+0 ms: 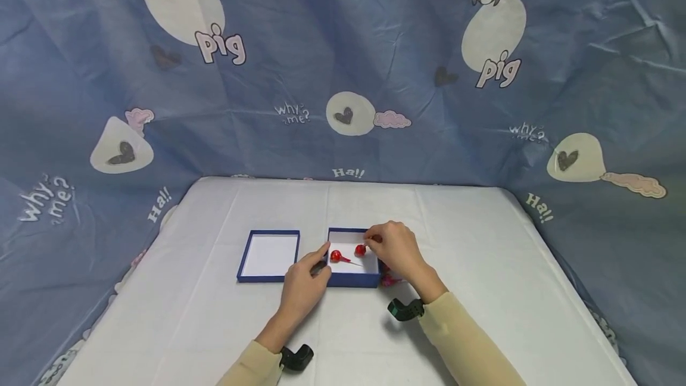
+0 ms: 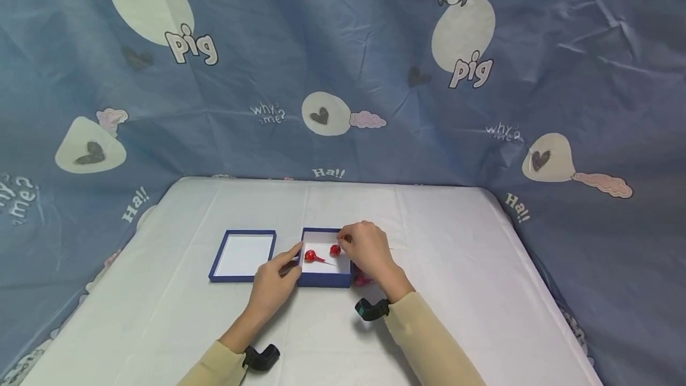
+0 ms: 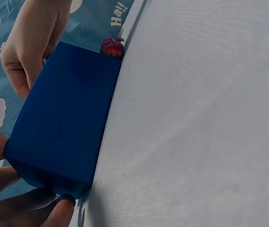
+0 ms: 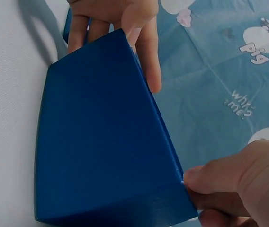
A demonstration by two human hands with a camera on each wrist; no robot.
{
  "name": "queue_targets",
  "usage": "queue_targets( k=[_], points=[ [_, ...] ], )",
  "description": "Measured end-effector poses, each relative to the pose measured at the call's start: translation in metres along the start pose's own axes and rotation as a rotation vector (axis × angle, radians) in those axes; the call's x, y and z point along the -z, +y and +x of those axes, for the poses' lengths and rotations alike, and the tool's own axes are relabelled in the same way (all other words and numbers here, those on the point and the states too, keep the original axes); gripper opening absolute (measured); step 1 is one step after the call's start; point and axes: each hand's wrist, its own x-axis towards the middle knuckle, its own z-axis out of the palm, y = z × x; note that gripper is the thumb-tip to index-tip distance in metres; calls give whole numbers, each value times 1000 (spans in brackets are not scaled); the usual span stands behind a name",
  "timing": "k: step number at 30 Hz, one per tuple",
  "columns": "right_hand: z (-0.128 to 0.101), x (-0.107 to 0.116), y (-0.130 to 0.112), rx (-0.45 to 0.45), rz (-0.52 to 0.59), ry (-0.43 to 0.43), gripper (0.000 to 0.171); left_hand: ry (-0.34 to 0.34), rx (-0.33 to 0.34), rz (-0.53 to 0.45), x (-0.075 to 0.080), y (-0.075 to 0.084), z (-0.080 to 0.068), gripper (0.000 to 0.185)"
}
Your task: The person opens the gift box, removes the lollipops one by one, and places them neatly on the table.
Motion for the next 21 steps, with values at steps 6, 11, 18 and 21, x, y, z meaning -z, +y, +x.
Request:
queue_targets(
  k=[6, 11, 18, 21],
  points=[
    [1, 3, 2, -27, 50, 12, 6, 5, -14, 0, -1, 0, -1, 51],
    [1, 9, 0, -39, 100, 23, 5, -1, -5, 2, -1, 0, -1, 52],
    [1, 15, 0, -40, 160, 20, 5, 10, -14, -3, -3, 0, 0, 52],
    [0, 16, 0, -37, 168, 27, 5, 9, -13, -10, -3, 1, 0, 52]
  ],
)
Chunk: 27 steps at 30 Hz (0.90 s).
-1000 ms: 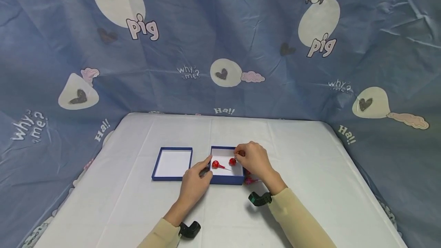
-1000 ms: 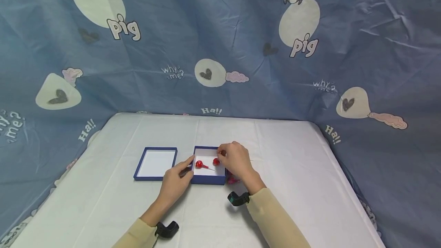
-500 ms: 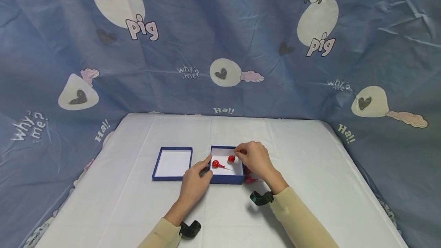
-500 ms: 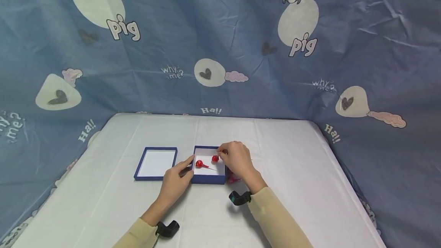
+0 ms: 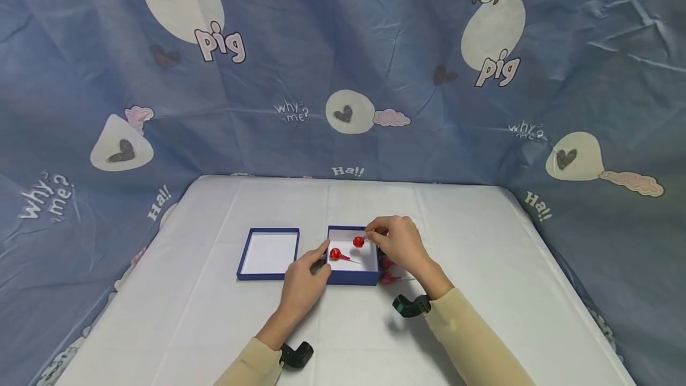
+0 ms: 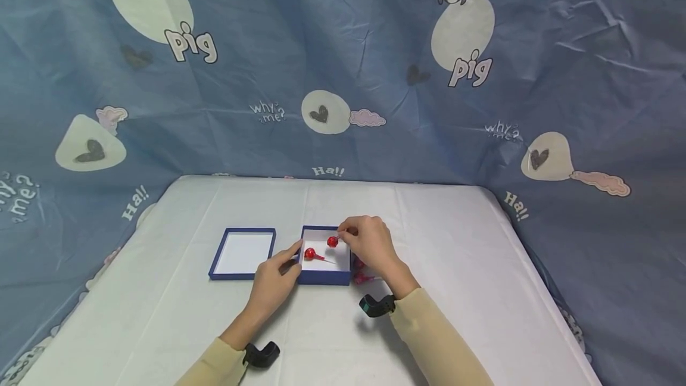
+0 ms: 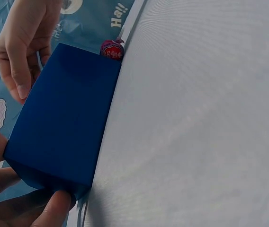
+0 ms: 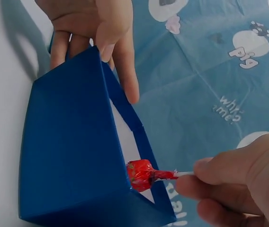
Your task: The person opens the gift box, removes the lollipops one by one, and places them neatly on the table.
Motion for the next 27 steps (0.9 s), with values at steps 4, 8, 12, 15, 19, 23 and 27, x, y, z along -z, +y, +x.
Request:
queue_targets(
  k=[4, 8, 12, 15, 19, 23, 27],
  points=[
    [-2, 2, -1, 5, 14, 12, 5, -4, 3, -5, 0, 1, -2, 52],
    [-5, 6, -3, 5, 42, 34, 5, -8, 2, -13, -1, 0, -3, 52],
    [-7, 9, -2, 1, 55, 47, 6, -13, 7, -22, -1, 0, -3, 52],
    [-8, 12, -1, -3, 63, 52, 6, -19, 16, -23, -1, 0, -4, 52],
    [-7, 15, 0, -1, 84, 72, 4, -18, 12, -27, 0, 0, -1, 52],
    [-6, 20, 0, 6, 101, 88, 4, -20, 11, -31, 0, 1, 2, 52],
    [-7, 23, -1, 5, 118, 95, 4, -29, 13, -26, 2, 2, 3, 52]
  ],
)
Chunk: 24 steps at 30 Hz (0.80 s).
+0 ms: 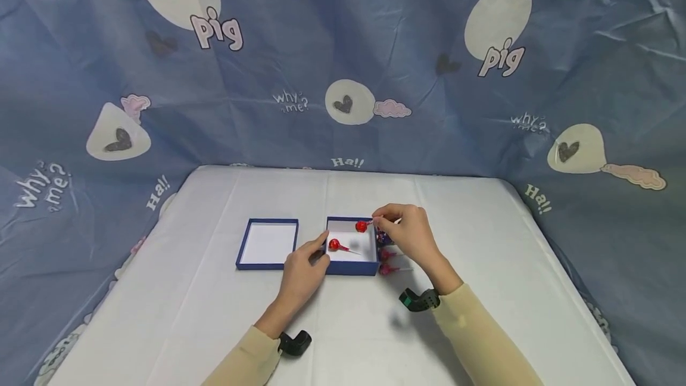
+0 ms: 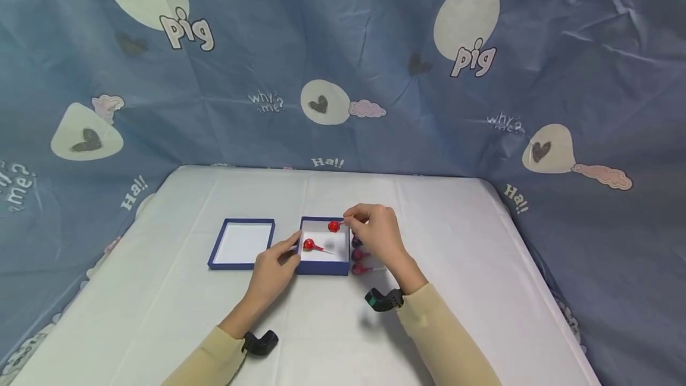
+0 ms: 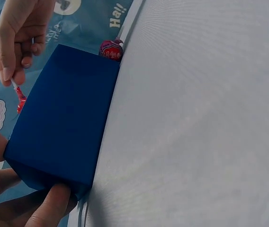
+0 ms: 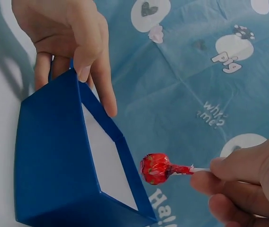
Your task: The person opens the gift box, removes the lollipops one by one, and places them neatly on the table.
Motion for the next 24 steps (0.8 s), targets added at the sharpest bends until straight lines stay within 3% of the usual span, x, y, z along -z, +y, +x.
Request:
queue_targets(
  k=[8, 24],
  points=[
    [-4, 13, 2, -33, 12, 21, 5, -16, 20, -31, 2, 0, 0, 50],
    [-17, 34, 22, -92, 31, 33, 6, -174, 31, -79, 10, -8, 3, 55]
  ],
)
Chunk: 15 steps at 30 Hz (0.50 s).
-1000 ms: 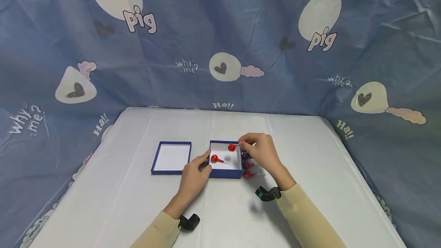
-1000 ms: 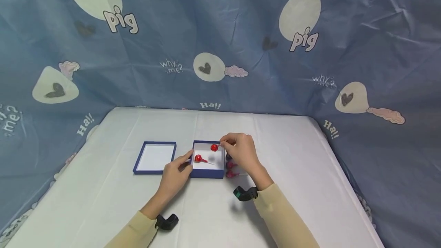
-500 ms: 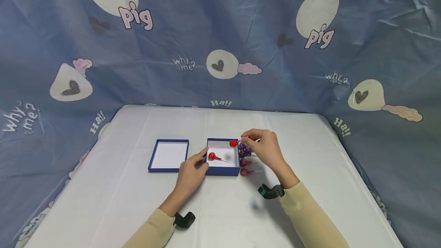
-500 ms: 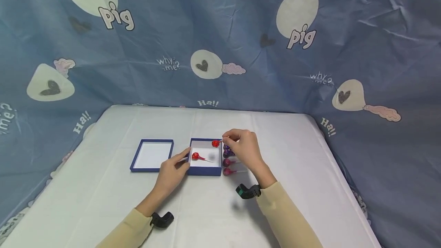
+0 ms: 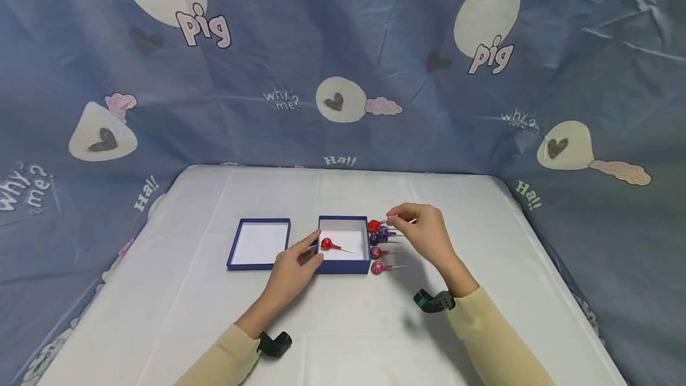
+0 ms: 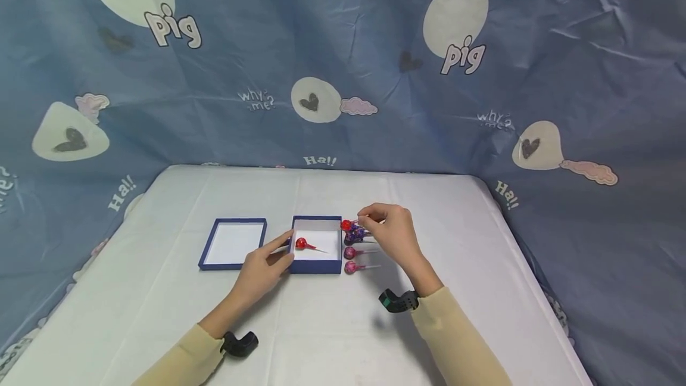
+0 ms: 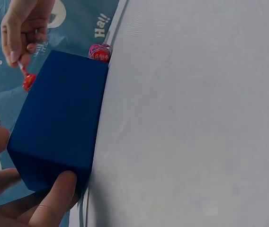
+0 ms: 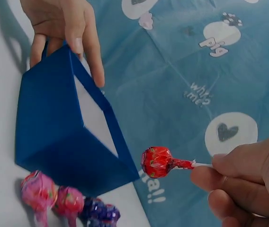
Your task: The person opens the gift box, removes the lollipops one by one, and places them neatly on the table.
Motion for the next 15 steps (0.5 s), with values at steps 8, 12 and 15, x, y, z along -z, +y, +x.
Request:
queue_targets(
  k=[8, 12, 15],
  points=[
    [-8, 3, 19, -78, 14, -18, 7, -48, 15, -59, 9, -7, 2, 53],
    [-13, 5, 28, -105, 34, -28, 8, -80, 16, -96, 11, -10, 3, 55],
    [-16, 6, 33, -135, 87, -47, 7, -91, 13, -122, 10, -11, 4, 56]
  ],
)
